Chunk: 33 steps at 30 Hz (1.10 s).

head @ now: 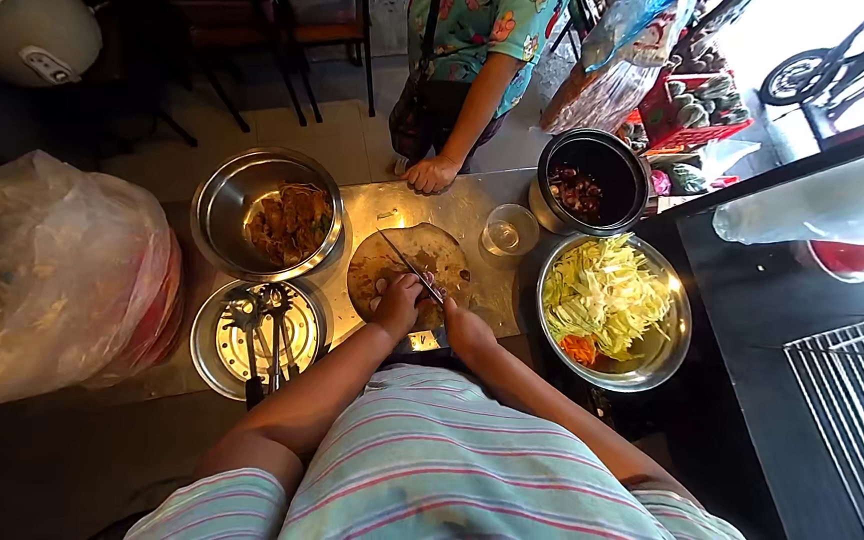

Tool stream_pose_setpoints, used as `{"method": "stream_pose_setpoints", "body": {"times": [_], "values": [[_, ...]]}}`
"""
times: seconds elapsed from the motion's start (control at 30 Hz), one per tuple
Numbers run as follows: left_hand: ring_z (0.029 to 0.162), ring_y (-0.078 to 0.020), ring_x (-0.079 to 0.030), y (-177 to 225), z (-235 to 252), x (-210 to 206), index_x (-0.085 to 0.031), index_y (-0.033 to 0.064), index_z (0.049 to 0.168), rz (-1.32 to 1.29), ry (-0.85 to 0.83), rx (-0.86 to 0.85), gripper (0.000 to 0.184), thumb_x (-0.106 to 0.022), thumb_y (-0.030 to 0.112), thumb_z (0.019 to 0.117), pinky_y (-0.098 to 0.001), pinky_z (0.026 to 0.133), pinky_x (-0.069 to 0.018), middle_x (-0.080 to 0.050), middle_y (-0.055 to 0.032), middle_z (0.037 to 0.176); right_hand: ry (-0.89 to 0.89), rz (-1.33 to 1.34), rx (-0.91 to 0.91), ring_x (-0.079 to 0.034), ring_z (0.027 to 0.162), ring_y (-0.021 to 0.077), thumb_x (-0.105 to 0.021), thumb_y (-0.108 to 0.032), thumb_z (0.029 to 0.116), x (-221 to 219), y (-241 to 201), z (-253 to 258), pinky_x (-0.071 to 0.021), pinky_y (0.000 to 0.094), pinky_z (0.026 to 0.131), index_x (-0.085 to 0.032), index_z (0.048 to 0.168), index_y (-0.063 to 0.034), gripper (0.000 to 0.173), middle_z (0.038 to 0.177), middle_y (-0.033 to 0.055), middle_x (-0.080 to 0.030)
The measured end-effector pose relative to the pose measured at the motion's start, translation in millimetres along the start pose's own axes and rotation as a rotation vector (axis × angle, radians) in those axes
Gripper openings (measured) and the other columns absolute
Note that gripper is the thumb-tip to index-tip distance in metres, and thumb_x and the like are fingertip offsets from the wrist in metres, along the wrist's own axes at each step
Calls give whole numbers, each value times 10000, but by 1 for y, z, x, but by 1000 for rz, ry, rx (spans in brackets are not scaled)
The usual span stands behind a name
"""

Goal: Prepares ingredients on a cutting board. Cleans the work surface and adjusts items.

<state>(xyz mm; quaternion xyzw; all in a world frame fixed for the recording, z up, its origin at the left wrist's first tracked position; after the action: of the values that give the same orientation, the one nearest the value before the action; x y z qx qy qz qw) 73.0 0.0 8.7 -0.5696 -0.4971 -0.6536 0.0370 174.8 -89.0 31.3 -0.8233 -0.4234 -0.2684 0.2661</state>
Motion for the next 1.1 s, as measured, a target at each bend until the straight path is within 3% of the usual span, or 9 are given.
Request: {"method": "stream_pose_setpoints", "body": {"times": [0.13,0.23,0.33,0.4,0.57,0.8,0.97,1.1], "values": [[1307,-280,-571,2,2,0,-749,13,1068,1,29,-26,196,-732,169,952,-441,1131,-446,-659,-131,1300,17,14,25,-671,1143,427,-387,-103,1079,-8,5,21,-543,598,909,-376,1527,-88,448,1191,243,-674],[1304,-291,-574,0,0,-2,-744,10,1080,11,25,-38,181,-717,144,962,-449,1130,-450,-657,-137,1300,-6,84,109,-662,1158,422,-358,-219,1124,-1,12,23,-525,592,962,-392,1489,-59,400,1192,253,-670],[1309,-309,-575,-2,1,6,-722,-14,1160,-13,-13,-18,198,-653,42,983,-432,1148,-441,-627,-170,1349,-24,68,107,-656,1172,413,-322,-269,1139,23,2,6,-520,590,967,-419,1465,-66,396,1206,244,-664],[1253,-318,-606,-6,-1,9,-726,-21,1112,-10,27,-33,164,-614,12,996,-443,1111,-474,-646,-179,1288,-46,35,52,-663,1157,409,-315,-223,1131,30,-7,-14,-532,595,935,-422,1447,-77,365,1205,234,-663],[1251,-320,-607,-12,5,9,-746,11,1068,115,68,-58,151,-624,79,1011,-457,1109,-469,-692,-155,1193,-53,20,-14,-666,1159,409,-302,-182,1125,18,-10,-25,-542,590,917,-404,1460,-85,363,1201,237,-663],[1279,-332,-602,-13,5,11,-752,-17,1081,101,90,-56,156,-652,9,964,-446,1146,-440,-711,-172,1200,-10,-19,12,-672,1144,412,-321,-135,1108,3,-11,-9,-545,591,898,-414,1453,-67,364,1174,230,-673],[1255,-309,-618,-13,9,10,-765,24,1065,105,95,-80,144,-676,102,984,-434,1132,-454,-721,-143,1178,11,-12,51,-663,1166,418,-400,-64,1052,-11,-2,18,-539,590,928,-311,1576,-105,533,1210,232,-671],[1227,-319,-623,-8,12,19,-756,1,1030,106,40,-97,125,-644,1,973,-447,1108,-472,-714,-157,1149,32,43,108,-668,1154,404,-292,-256,1141,6,1,6,-534,587,939,-421,1470,-77,396,1200,226,-671]]}}
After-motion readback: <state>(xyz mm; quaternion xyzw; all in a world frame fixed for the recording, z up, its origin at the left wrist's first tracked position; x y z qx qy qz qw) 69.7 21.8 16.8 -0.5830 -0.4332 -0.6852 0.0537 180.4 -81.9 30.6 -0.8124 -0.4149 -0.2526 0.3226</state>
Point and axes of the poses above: each hand's wrist, its own z-axis towards the middle knuckle, its own x-axis out of the back of the hand, y = z × x, the point moved 6 cm from there along z, towards the middle knuckle
